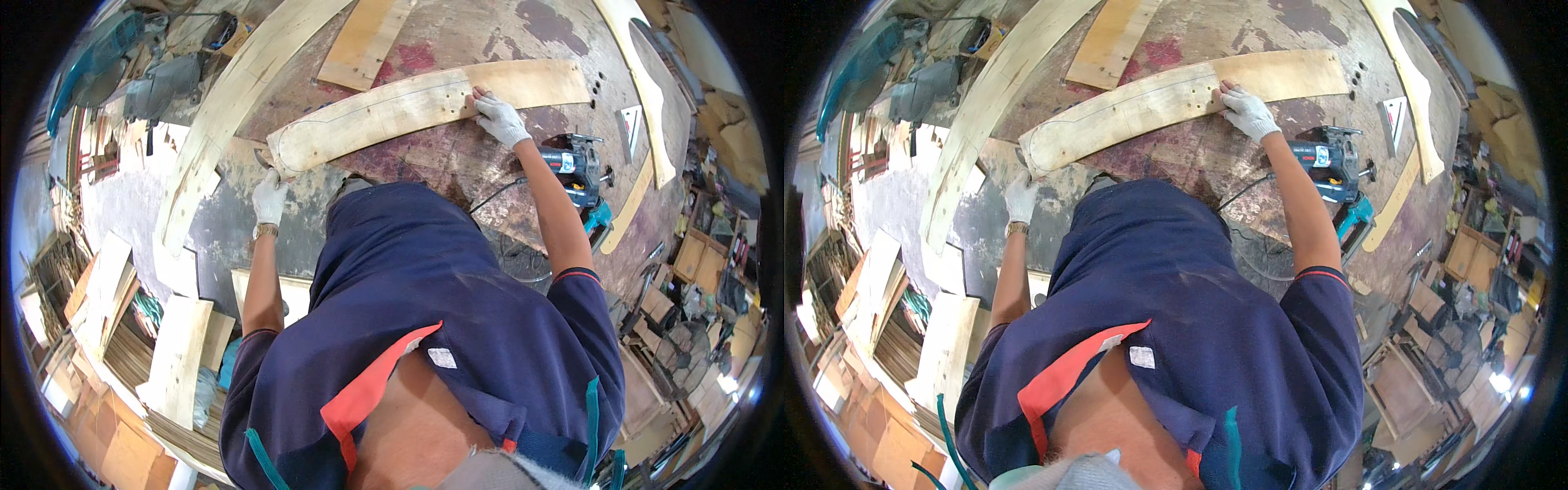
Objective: The person marks a wooden plank with a pen, then uses a jigsaw to cut along the marked line. After cutting, the person uses a sander to smooth the edges of the wood. Finally, the person fits the cut piece into a larger wooden frame structure.
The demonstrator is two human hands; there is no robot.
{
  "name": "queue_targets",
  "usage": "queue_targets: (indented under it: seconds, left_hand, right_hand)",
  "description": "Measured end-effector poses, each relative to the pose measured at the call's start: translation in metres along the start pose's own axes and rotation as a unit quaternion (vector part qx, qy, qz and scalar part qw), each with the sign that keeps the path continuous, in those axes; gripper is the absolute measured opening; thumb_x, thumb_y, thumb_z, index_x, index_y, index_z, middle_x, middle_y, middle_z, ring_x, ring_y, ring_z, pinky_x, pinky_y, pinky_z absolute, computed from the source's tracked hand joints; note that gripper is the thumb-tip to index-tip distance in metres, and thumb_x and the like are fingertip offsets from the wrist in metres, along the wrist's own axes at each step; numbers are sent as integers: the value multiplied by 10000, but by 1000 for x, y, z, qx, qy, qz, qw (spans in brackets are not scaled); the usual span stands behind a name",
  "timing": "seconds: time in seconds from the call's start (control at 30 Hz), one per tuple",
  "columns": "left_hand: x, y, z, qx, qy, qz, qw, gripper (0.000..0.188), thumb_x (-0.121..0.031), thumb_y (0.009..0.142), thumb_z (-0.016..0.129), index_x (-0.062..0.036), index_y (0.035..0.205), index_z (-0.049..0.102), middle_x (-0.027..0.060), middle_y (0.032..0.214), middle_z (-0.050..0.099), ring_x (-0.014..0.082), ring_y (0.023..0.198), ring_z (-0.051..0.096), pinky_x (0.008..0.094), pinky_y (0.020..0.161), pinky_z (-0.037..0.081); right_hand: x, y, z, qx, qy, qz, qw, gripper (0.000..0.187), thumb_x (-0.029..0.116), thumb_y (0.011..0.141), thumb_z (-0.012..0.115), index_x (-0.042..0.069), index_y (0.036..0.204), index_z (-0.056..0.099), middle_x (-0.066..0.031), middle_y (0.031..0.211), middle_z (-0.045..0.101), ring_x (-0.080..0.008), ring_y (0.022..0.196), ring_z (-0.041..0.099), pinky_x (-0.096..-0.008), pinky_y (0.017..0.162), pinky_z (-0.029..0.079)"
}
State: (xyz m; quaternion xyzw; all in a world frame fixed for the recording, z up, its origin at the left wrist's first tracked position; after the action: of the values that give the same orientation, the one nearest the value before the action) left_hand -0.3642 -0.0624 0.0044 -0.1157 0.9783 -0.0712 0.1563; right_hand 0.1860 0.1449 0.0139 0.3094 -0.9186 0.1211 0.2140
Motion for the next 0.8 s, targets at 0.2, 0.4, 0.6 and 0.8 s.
queue_targets:
  seconds: [0.2,0.4,0.6,0.8]
  left_hand:
    - [-2,-2,-5,25,22,-18,999,471,-508,882,708,-91,1094,651,221,928,719,427,910,690,526,757,522]
    - [-12,4,-15,42,1,-41,998,406,-450,857,737,-93,1023,639,216,876,709,424,884,692,527,737,523]
    - [-18,5,-15,27,-18,-41,999,414,-438,837,758,-95,1025,623,215,877,711,426,886,695,522,734,530]
    - [-19,3,-19,-5,-15,-28,999,573,-577,808,772,-86,1038,586,190,883,724,430,860,706,527,731,545]
  right_hand:
    - [-12,1,11,-9,-7,9,1000,566,164,871,750,115,1419,615,-156,1467,582,-302,1447,465,-391,1208,375]
    - [-23,-4,12,3,19,32,999,643,56,838,727,128,1459,577,-162,1514,533,-288,1473,430,-388,1231,346]
    - [-16,-2,1,-15,48,21,999,598,85,841,756,113,1421,612,-177,1464,581,-316,1462,447,-384,1193,383]
    - [40,31,-105,52,7,90,995,672,138,816,836,53,1432,582,-149,1568,489,-297,1443,473,-391,1173,399]
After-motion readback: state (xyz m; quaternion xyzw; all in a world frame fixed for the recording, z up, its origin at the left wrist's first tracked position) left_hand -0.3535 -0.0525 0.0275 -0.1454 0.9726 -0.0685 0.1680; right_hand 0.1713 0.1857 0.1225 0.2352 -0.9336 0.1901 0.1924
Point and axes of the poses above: each hand's wrist, its own y-axis towards the middle knuckle, its own z-axis out of the palm, x = y × z, the point moved 5 cm from there along y, towards the middle knuckle
